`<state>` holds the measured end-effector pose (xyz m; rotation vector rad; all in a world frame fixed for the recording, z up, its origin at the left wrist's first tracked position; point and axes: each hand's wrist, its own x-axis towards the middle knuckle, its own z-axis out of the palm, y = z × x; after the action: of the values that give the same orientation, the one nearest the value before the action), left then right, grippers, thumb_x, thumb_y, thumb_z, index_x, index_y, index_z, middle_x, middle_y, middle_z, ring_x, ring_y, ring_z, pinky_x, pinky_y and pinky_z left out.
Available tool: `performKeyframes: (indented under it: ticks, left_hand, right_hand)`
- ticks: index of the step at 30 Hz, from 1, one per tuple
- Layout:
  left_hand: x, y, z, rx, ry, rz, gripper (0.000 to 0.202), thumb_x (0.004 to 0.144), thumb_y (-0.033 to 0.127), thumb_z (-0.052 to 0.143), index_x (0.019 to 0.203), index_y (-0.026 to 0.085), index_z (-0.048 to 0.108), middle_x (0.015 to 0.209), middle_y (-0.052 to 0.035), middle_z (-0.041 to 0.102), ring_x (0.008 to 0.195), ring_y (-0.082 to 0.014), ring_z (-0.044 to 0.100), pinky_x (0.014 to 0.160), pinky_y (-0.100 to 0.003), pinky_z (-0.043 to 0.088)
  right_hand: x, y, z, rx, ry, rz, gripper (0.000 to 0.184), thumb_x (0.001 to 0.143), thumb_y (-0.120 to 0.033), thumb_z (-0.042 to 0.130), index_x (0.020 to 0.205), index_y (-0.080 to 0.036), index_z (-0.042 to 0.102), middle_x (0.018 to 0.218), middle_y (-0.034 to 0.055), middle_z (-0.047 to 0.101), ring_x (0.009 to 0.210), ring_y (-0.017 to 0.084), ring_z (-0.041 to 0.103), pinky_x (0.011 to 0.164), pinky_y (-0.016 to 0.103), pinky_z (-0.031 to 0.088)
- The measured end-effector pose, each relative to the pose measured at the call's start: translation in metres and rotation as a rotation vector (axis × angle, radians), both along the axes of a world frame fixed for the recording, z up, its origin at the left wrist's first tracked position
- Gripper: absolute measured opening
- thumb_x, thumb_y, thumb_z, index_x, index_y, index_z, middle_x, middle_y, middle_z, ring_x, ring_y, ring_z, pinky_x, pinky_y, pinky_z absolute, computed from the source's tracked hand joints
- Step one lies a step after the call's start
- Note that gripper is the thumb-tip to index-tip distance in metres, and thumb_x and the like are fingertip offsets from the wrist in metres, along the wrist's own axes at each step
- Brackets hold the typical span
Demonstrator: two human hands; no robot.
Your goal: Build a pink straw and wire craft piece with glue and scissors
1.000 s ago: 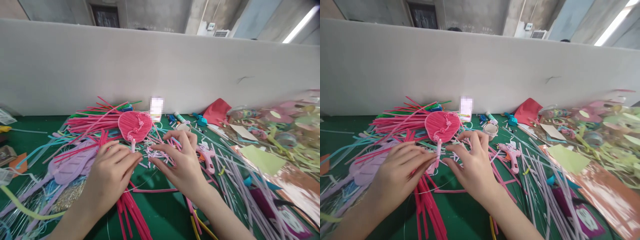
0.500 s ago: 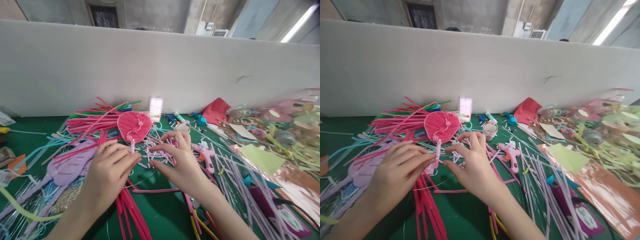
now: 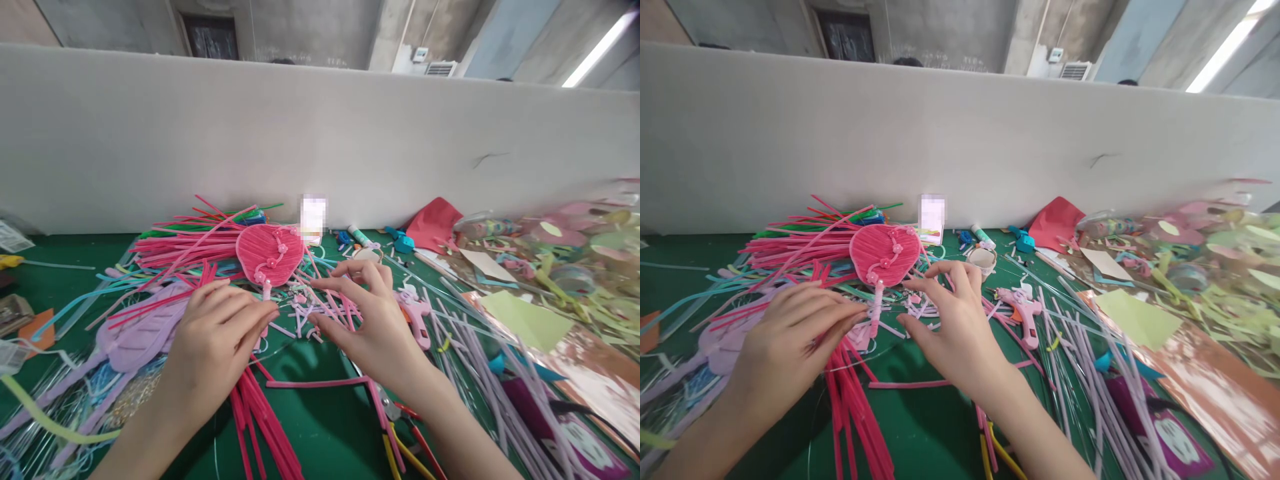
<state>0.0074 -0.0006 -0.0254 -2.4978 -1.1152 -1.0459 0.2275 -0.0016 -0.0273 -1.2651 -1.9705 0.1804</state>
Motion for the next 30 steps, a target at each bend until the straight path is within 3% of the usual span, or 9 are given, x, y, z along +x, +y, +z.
performKeyframes:
  ticks: [6, 30]
  left_hand:
    - [-0.0006, -0.0002, 0.0001, 0.013, 0.007, 0.001, 0.010, 0.094, 0.017, 0.056, 0.092, 0.018, 0.066, 0.080, -0.0028, 0.072, 0.076, -0.0193, 0.063, 0.087, -0.041, 0.044]
    - [0.0011, -0.0009, 0.0042, 0.049, -0.042, 0.070, 0.008, 0.089, 0.014, 0.062, 0.087, 0.019, 0.067, 0.077, -0.0012, 0.071, 0.072, -0.0182, 0.064, 0.086, -0.038, 0.049]
  right_hand:
    - [-0.0045, -0.0017, 0.0003, 0.042, 0.024, 0.026, 0.015, 0.084, -0.023, 0.069, 0.099, -0.023, 0.073, 0.107, 0.0098, 0.055, 0.109, 0.029, 0.045, 0.096, 0.051, 0.043]
    - [0.0006, 0.0035, -0.0030, 0.101, 0.019, 0.003, 0.008, 0.084, -0.020, 0.069, 0.092, -0.022, 0.071, 0.103, 0.0091, 0.057, 0.104, 0.028, 0.049, 0.092, 0.049, 0.042]
